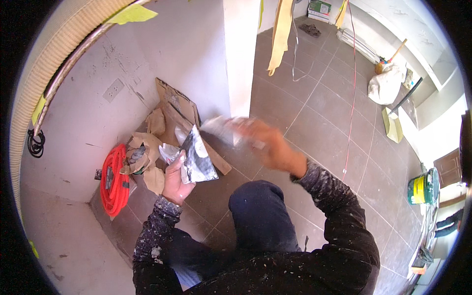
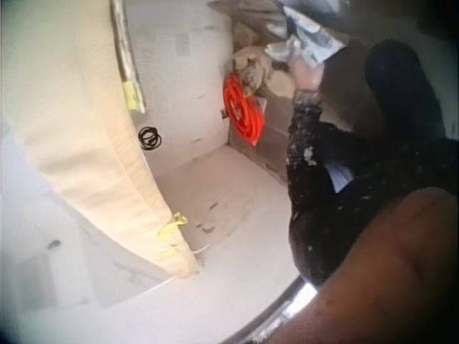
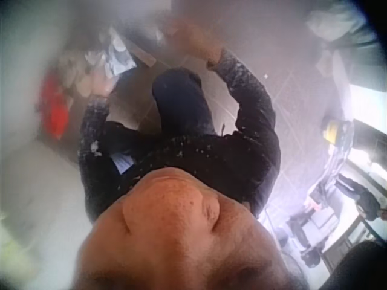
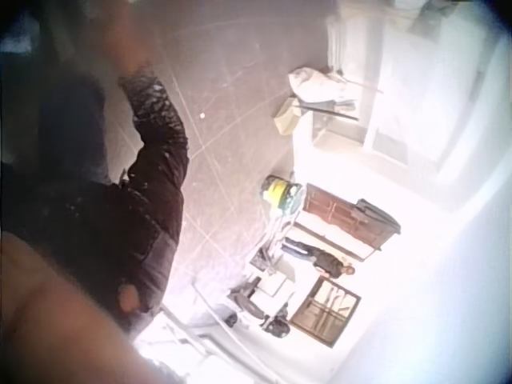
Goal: The person kneels on the floor and uses a trowel to apply plaster to a white wall corner and adjacent surface. They repeatedly scoop plaster from a hawk and smooth it along the wall edge.
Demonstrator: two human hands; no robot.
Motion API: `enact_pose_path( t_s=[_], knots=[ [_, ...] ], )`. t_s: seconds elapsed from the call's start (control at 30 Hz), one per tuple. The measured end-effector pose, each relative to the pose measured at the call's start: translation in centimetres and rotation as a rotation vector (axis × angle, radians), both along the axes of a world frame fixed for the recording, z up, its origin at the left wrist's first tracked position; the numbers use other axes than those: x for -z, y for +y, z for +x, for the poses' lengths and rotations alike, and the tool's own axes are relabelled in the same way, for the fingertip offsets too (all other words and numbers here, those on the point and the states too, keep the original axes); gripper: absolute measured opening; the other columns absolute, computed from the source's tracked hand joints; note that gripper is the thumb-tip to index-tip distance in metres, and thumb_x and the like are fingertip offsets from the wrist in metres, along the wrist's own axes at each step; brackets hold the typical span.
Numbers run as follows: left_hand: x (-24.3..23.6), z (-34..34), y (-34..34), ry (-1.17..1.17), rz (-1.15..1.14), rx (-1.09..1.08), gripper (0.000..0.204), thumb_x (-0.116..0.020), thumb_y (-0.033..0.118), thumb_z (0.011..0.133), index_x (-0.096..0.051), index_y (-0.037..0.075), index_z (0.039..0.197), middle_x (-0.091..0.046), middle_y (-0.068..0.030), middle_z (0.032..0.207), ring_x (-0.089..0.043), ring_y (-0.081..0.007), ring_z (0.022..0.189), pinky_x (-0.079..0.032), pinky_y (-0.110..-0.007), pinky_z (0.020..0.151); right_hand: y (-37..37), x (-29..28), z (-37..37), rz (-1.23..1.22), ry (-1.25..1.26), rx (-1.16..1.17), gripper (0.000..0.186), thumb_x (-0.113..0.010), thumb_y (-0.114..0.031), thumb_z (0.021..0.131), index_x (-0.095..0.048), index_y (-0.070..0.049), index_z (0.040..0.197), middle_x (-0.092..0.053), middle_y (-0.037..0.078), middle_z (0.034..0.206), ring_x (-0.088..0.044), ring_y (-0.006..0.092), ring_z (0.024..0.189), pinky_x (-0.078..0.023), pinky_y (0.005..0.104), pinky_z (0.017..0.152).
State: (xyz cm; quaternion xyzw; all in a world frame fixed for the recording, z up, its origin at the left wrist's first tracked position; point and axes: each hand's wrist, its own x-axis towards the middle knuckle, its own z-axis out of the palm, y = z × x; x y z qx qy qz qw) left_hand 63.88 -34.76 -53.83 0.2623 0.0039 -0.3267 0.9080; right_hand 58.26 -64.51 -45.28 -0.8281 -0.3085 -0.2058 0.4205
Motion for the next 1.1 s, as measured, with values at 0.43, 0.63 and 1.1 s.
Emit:
enact_pose_path(
  t_s=[0.43,0.63,1.1],
  knots=[
    [-6.9,-0.3,0.8,-0.567,0.473,-0.330,0.050,-0.049,0.027,0.104,-0.037,0.003,0.146,-0.050,-0.0135,0.141,-0.053,-0.0257,0.125,-0.038,-0.043,0.112,1.7,5.3,-0.7,1.389,1.042,-0.278,0.042,-0.049,-0.001,0.093,-0.050,-0.001,0.135,-0.062,0.013,0.129,-0.063,0.0283,0.116,-0.051,0.0404,0.100],
    [-7.3,-2.0,-3.3,-1.614,0.957,-0.095,0.054,-0.047,0.025,0.104,-0.033,-0.001,0.149,-0.040,-0.0231,0.150,-0.038,-0.0344,0.141,-0.030,-0.043,0.115,3.0,4.0,-0.8,1.280,1.063,-0.248,0.039,-0.047,-0.019,0.096,-0.049,-0.001,0.130,-0.061,0.016,0.123,-0.061,0.0300,0.114,-0.047,0.0522,0.101],
    [0.1,-1.2,5.3,-1.208,1.351,0.147,0.039,-0.051,0.022,0.103,-0.053,0.003,0.137,-0.062,-0.0213,0.128,-0.059,-0.0333,0.121,-0.044,-0.037,0.103,-9.0,25.2,8.0,1.529,1.027,0.068,0.039,-0.054,-0.003,0.091,-0.048,-0.001,0.129,-0.062,0.017,0.122,-0.064,0.0340,0.111,-0.051,0.0575,0.095]
  ],
)
